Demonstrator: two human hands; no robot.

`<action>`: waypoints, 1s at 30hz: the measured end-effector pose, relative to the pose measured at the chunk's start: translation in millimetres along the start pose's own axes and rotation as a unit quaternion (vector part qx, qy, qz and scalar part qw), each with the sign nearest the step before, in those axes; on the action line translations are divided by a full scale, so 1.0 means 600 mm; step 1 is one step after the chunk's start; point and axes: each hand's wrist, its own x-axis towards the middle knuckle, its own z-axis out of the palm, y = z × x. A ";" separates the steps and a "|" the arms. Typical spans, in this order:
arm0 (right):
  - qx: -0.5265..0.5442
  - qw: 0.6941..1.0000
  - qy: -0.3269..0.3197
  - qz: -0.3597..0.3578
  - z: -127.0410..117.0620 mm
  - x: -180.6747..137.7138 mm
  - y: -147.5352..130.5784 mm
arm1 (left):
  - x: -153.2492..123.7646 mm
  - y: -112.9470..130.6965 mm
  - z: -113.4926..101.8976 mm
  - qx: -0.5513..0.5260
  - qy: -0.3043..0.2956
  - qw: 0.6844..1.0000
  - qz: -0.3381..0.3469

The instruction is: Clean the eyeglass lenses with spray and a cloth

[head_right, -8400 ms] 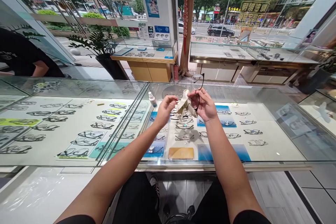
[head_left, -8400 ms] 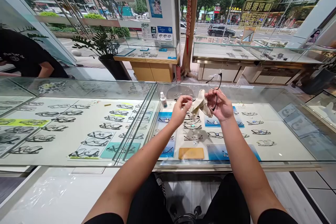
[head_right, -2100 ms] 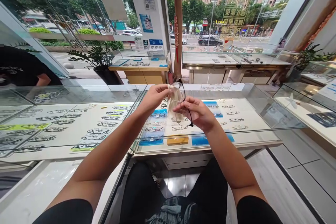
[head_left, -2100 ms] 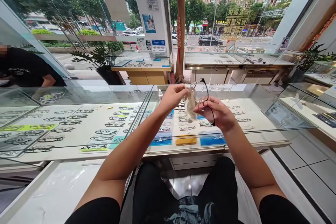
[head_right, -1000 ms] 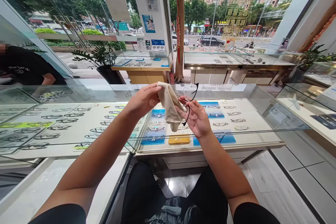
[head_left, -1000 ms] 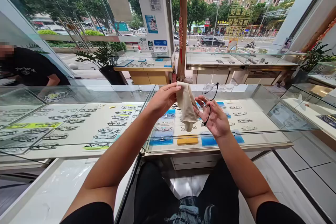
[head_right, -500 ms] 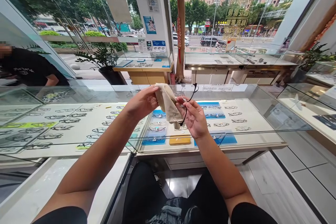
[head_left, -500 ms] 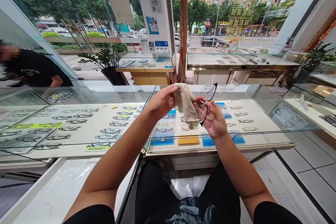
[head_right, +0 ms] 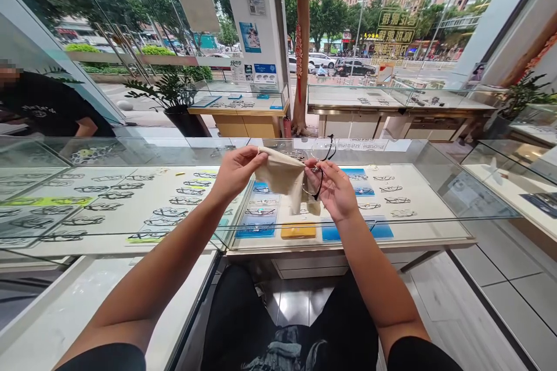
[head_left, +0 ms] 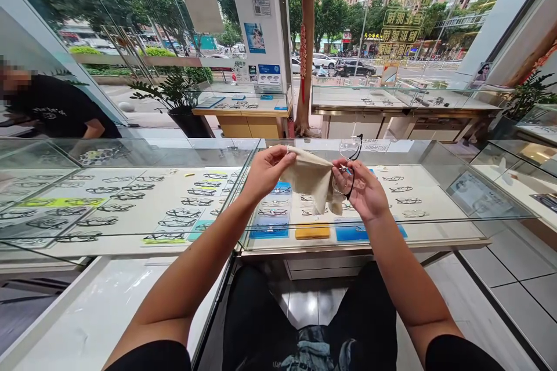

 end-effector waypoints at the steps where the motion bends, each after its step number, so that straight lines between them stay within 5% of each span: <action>1: 0.003 1.000 0.002 0.002 -0.003 0.003 0.000 | -0.001 -0.003 0.000 -0.001 0.005 1.000 0.000; 8: -0.002 1.000 0.005 0.027 -0.019 0.018 0.012 | -0.004 -0.026 0.013 -0.097 0.069 0.992 -0.045; 14: -0.010 1.000 0.009 0.025 -0.025 0.020 0.013 | 0.006 -0.037 0.005 -0.156 -0.010 0.970 -0.185; 30: -0.030 0.999 0.023 0.033 -0.038 0.042 0.016 | -0.015 -0.118 0.039 -0.201 0.071 0.963 -0.165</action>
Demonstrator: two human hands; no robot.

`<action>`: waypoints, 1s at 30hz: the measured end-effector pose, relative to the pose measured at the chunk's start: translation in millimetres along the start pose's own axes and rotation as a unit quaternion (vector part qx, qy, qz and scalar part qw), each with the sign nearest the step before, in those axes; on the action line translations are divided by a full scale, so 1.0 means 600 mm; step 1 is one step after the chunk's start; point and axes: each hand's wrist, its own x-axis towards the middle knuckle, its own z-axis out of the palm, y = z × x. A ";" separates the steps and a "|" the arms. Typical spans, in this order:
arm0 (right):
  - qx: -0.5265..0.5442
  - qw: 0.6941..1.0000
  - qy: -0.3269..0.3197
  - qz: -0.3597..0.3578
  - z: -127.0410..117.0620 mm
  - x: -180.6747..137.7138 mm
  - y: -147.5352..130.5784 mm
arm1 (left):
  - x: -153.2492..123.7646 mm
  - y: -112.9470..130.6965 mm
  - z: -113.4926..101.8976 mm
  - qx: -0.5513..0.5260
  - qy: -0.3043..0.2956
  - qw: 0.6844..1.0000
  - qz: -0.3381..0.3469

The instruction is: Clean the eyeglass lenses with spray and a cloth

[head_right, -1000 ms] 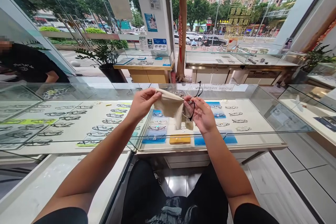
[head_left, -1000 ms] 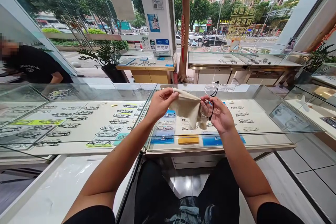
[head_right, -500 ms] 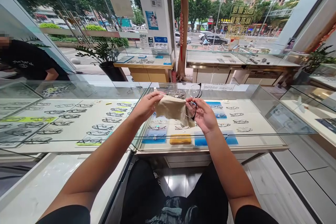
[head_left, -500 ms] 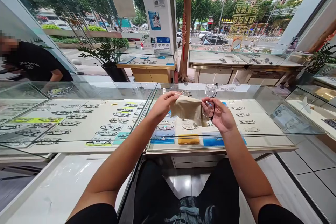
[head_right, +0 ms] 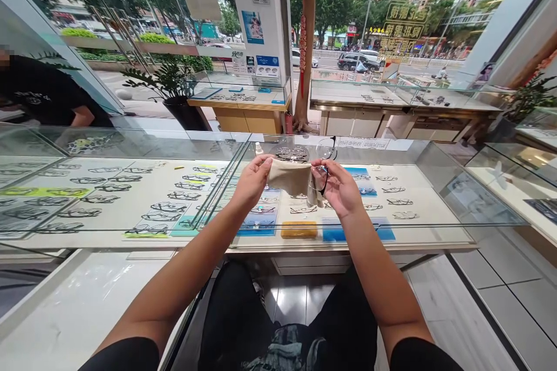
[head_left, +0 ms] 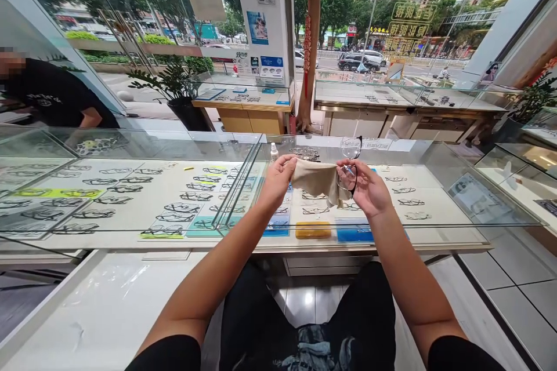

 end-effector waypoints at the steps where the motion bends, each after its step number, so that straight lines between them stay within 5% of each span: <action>1: 0.000 1.000 0.003 -0.003 -0.001 0.001 -0.001 | 0.001 0.001 0.002 -0.016 -0.015 1.000 -0.017; 7: 0.000 1.000 0.011 -0.016 0.004 -0.001 -0.007 | -0.010 -0.007 0.000 -0.139 -0.058 0.972 -0.183; 11: 0.001 1.000 0.018 -0.018 0.006 0.000 -0.007 | -0.031 -0.026 0.000 -0.163 -0.046 0.964 -0.206; 18: 0.002 1.000 0.026 0.012 0.004 0.004 0.002 | -0.039 -0.028 0.013 0.043 0.053 0.996 0.048; 23: 0.017 0.999 0.032 0.039 0.017 0.001 0.017 | -0.007 0.007 0.024 0.167 0.103 0.960 0.202; 30: 0.023 0.997 0.056 0.048 0.041 0.000 0.015 | 0.018 0.081 0.062 0.304 0.024 0.898 0.318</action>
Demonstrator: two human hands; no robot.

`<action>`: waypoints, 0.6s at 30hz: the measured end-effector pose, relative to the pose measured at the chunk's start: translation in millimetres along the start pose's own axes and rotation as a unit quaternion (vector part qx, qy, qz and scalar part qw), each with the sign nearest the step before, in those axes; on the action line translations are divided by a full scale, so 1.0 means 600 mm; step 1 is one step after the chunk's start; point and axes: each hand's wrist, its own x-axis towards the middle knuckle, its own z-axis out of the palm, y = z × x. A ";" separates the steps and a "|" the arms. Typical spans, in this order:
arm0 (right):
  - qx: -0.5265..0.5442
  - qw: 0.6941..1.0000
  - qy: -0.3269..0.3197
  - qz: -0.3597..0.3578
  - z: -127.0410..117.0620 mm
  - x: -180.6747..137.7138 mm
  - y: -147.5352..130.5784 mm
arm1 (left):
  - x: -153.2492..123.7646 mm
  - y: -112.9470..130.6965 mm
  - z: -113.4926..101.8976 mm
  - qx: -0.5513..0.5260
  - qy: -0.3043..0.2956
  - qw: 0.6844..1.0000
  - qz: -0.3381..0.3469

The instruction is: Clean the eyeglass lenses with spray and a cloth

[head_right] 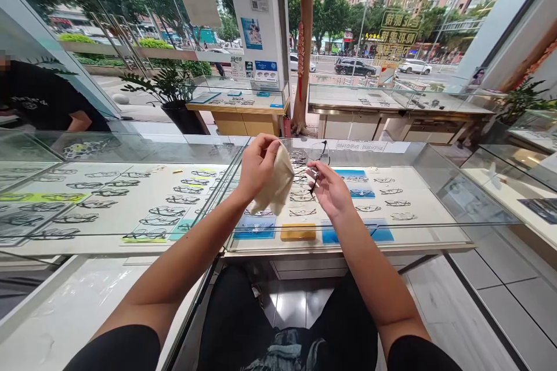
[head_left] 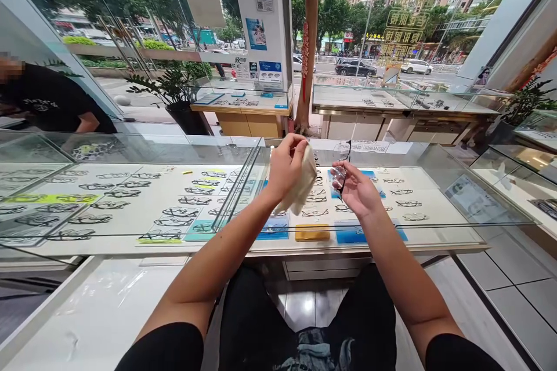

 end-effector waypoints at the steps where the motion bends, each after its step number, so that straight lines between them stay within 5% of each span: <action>1: -0.002 1.000 0.000 -0.001 0.004 0.001 -0.001 | 0.005 0.009 0.000 0.012 -0.017 1.000 0.010; 7: 0.035 0.999 -0.012 -0.003 0.038 0.012 0.011 | 0.005 0.042 0.006 0.060 -0.077 0.994 0.053; 18: 0.036 0.997 0.044 -0.057 0.049 0.002 0.042 | -0.049 0.040 0.011 0.093 -0.054 0.990 0.092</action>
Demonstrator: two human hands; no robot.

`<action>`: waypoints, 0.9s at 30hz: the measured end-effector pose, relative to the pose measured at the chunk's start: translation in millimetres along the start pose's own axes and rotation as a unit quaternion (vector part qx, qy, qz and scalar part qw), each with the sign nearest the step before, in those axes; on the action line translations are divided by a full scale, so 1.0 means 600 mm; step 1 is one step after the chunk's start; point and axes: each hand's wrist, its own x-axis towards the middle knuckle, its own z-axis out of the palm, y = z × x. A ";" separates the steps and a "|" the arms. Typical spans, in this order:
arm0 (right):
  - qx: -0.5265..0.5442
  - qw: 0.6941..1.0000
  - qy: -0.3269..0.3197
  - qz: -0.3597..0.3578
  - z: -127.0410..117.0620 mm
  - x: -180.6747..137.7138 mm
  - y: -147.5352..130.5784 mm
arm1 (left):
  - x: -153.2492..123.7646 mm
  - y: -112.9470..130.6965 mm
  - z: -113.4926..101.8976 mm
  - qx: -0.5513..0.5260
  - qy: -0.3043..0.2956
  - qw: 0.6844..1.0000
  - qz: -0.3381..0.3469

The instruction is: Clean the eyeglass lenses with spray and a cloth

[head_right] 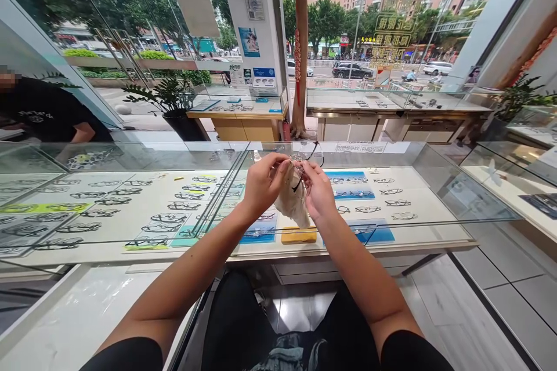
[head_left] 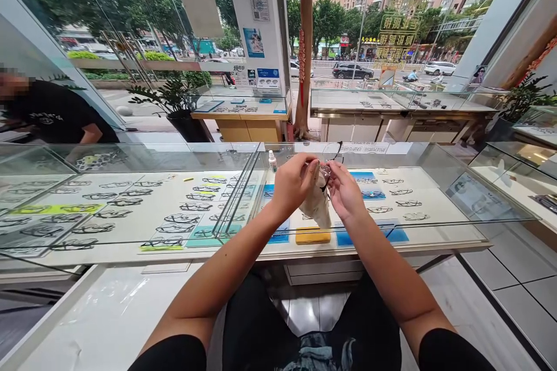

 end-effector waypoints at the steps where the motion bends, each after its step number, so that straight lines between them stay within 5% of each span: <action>1: -0.013 1.000 0.006 -0.004 -0.001 -0.002 0.001 | -0.002 0.000 0.001 0.005 0.001 1.000 0.000; 17: -0.032 0.999 0.025 -0.023 0.007 -0.011 0.029 | -0.046 0.007 -0.016 -0.015 -0.053 0.998 0.017; 27: -0.073 0.995 -0.034 -0.051 0.008 -0.017 0.030 | -0.028 -0.020 -0.013 -0.283 -0.073 0.925 -0.242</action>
